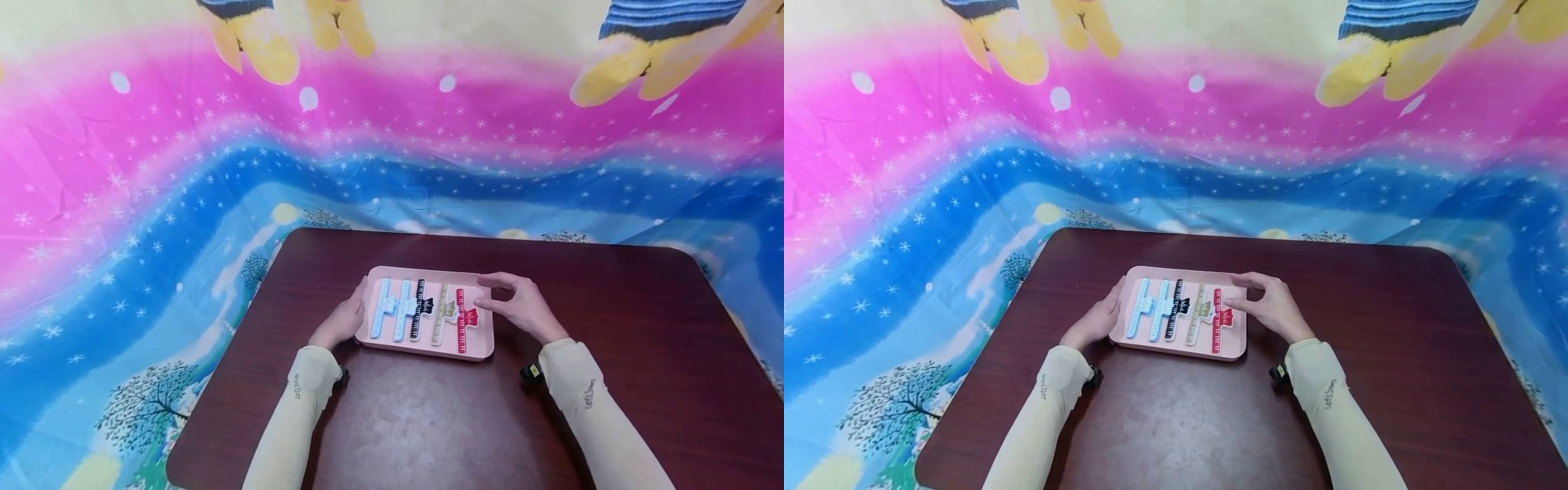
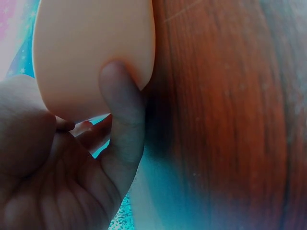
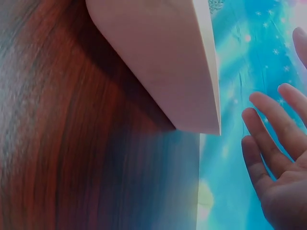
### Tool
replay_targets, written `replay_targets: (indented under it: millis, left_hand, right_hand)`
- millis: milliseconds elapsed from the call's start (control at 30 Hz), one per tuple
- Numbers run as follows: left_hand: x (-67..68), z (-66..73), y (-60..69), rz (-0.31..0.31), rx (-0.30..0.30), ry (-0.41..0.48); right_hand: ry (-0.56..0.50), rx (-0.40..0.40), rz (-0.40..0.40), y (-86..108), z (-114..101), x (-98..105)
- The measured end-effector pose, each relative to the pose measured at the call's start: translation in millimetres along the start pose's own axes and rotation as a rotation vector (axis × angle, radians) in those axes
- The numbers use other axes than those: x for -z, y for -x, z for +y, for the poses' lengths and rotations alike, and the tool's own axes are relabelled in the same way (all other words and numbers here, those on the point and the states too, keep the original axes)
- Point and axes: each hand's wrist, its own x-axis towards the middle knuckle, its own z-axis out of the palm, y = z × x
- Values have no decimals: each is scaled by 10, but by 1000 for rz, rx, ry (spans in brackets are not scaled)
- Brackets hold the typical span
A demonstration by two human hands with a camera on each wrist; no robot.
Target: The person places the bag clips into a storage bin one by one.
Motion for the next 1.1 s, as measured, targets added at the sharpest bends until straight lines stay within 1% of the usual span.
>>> replay_targets:
  millis: [200,433,667,867,1000,1100]
  left_hand:
    - [4,-27,-2,-3,-5,-6]
    - [0,-19,3,-5,-2,3]
    - [-4,-22,-17,-2,-14,4]
    - [8,-30,-14,-2,-3,-14]
    - [40,0,4,13,11,-11]
    - [82,7,18,39,10,-25]
  right_hand:
    - [16,19,11,14,17,34]
    - [19,18,-5,29,27,56]
    - [16,18,-14,34,56,67]
    - [9,27,-16,25,44,80]
    - [15,35,-6,35,33,120]
    - [36,34,16,50,43,155]
